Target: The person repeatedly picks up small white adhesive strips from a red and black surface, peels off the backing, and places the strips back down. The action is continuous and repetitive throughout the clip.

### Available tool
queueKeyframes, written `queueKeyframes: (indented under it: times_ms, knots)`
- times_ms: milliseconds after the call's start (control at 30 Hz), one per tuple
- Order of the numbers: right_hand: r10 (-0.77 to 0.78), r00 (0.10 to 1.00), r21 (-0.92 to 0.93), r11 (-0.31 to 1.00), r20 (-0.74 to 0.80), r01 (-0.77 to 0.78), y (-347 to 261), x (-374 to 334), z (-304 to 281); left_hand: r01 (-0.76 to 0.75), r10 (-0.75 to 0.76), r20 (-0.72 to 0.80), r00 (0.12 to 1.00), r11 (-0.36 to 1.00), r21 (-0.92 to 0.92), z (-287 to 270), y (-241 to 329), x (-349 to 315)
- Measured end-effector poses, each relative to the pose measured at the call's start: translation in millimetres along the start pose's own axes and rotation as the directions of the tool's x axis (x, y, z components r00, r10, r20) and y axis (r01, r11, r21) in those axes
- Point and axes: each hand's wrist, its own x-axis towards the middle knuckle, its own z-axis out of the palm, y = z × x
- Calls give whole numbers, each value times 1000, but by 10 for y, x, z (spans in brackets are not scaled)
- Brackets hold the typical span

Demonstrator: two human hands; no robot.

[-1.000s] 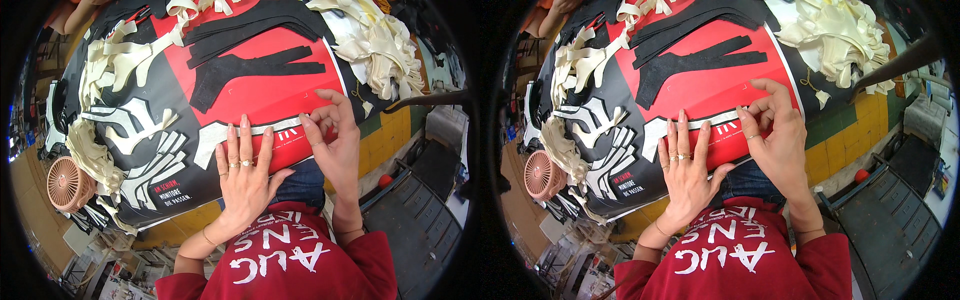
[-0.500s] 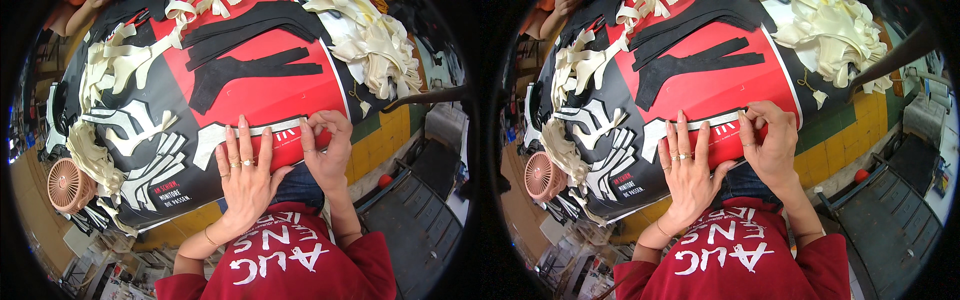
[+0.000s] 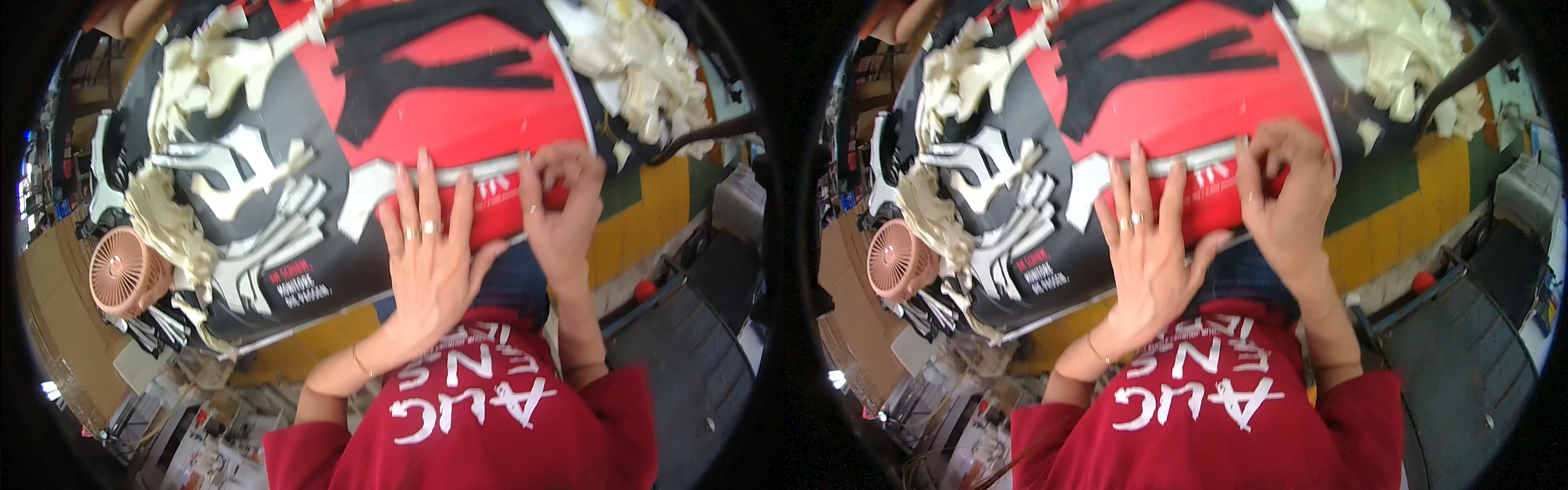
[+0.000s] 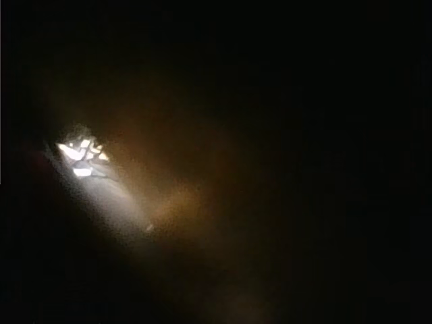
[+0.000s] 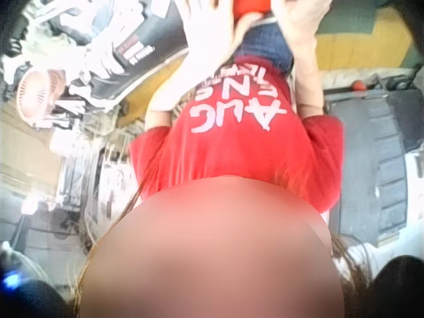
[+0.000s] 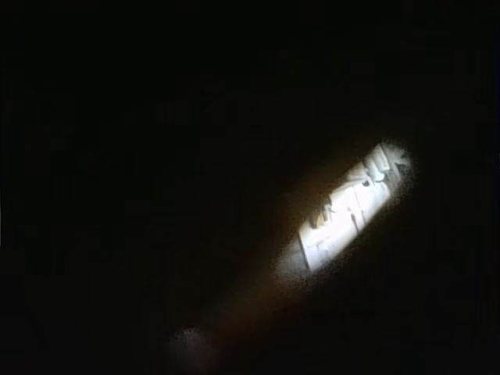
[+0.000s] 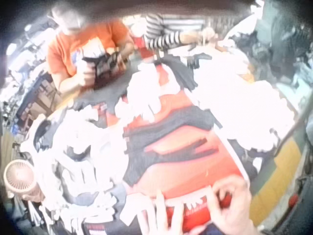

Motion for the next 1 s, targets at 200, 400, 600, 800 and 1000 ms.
queueKeyframes:
  times_ms: [200, 400, 600, 800, 1000]
  knots:
    - [-6, 999, -61, 998, 34, 8, -77, 27, -22, -97, 103, 76, 992, 992, -84, 77, 118, 61]
    - [-193, 980, -114, 974, 46, 198, -88, 31, -96, -162, 160, 48, 986, 986, 42, 247, 63, 34]
    - [-269, 963, -153, 950, 34, 270, -59, 112, -101, -158, 154, 41, 987, 982, 100, 226, 110, 62]
    - [-207, 977, -175, 961, 48, 212, 11, 49, -91, -162, 161, 34, 986, 986, 47, 253, 113, 44]
    - [-206, 978, -150, 966, 33, 209, 30, 40, -66, -169, 168, 23, 985, 985, 46, 244, 103, 64]
